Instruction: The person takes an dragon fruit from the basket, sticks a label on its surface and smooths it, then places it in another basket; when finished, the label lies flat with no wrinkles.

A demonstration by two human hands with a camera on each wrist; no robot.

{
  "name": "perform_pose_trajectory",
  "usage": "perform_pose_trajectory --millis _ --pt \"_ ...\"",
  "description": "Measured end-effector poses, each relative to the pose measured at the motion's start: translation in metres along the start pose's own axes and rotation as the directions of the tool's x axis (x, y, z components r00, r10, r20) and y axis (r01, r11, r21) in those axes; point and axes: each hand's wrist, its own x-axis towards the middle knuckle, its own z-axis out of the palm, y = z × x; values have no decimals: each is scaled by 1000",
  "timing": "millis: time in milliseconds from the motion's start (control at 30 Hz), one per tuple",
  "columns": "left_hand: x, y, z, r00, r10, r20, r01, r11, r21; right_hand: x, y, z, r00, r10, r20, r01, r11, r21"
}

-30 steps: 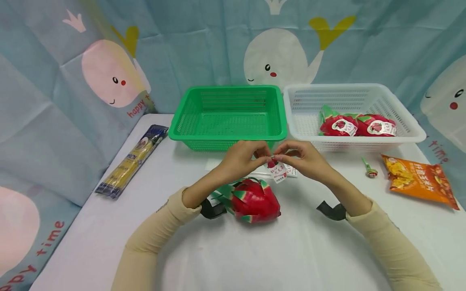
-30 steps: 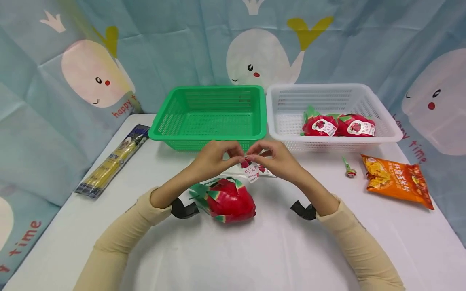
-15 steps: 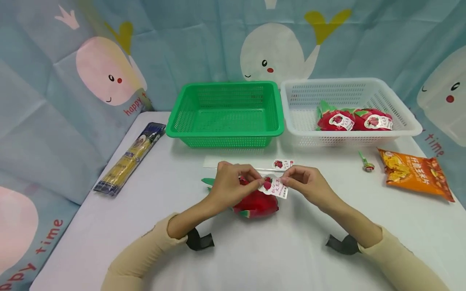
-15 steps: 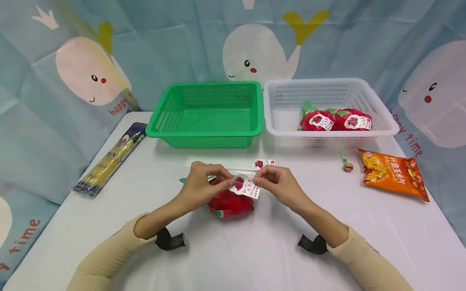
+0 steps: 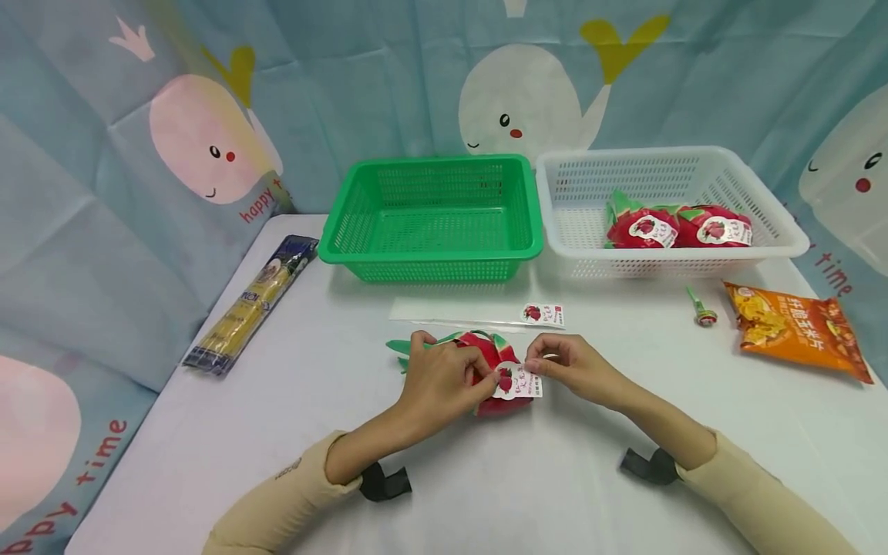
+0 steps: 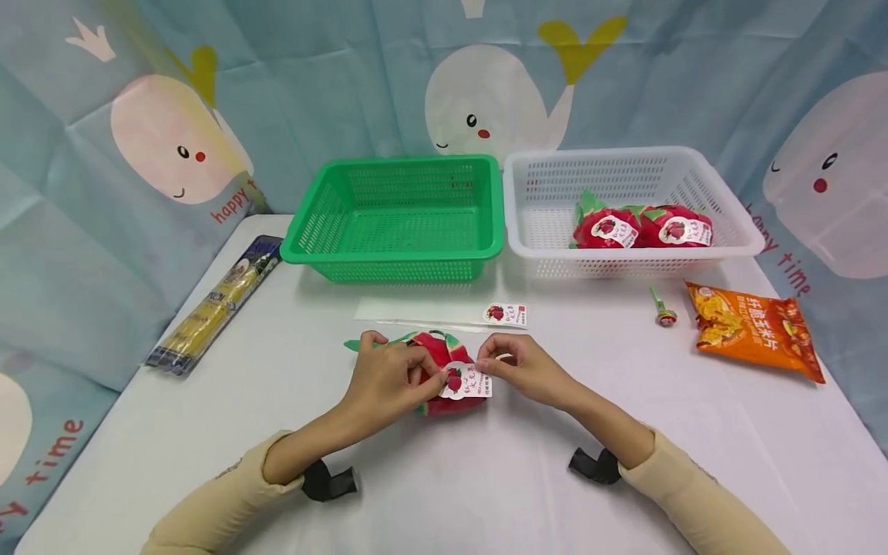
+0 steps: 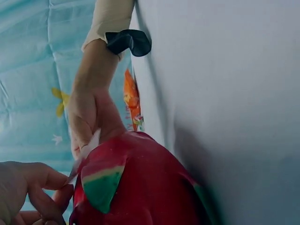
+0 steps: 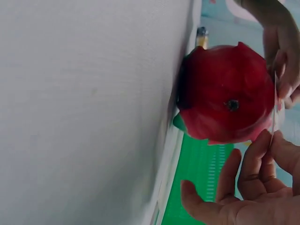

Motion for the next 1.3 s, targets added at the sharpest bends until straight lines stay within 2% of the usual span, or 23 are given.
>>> perform_pose_trajectory --millis 133,300,400,533,667,767,867,967,1033,1133,1200,1300 --pt "3 -1 -1 999 24 29 -25 999 44 2 1 4 1000 -21 -2 21 999 -43" --pt "6 -4 -3 997 52 53 -54 998 35 4 1 8 996 -83 13 84 989 -118" --pt "6 -7 -1 992 125 7 -125 992 19 6 3 7 998 -61 18 63 988 -142" --pt "4 -12 5 968 246 -48 -246 969 -4 5 4 5 999 -14 -49 7 989 -151" --pt "-2 -18 8 959 280 -44 -282 958 -49 2 -5 14 995 -57 -78 40 979 -202" --pt "-4 -22 8 956 288 -47 -291 954 -72 2 -11 19 998 -38 -45 24 963 -270" --pt "-4 -24 8 955 294 -47 -297 949 -108 1 -8 12 997 68 33 -53 940 -336" --pt "-5 -25 7 958 284 -37 -286 948 -137 -2 -3 1 983 128 132 -67 917 -393" --pt "-5 -26 6 962 272 -31 -274 950 -152 -2 -2 -4 980 96 175 -26 930 -367" --pt "-5 -28 4 963 268 -21 -268 950 -159 3 -5 -4 977 2 212 51 968 -245" --pt "-4 -29 4 962 272 -9 -270 948 -167 7 -4 -2 972 -30 231 69 984 -162" --pt "-1 -32 4 960 280 2 -276 947 -165 11 0 -3 962 23 274 29 983 -184"
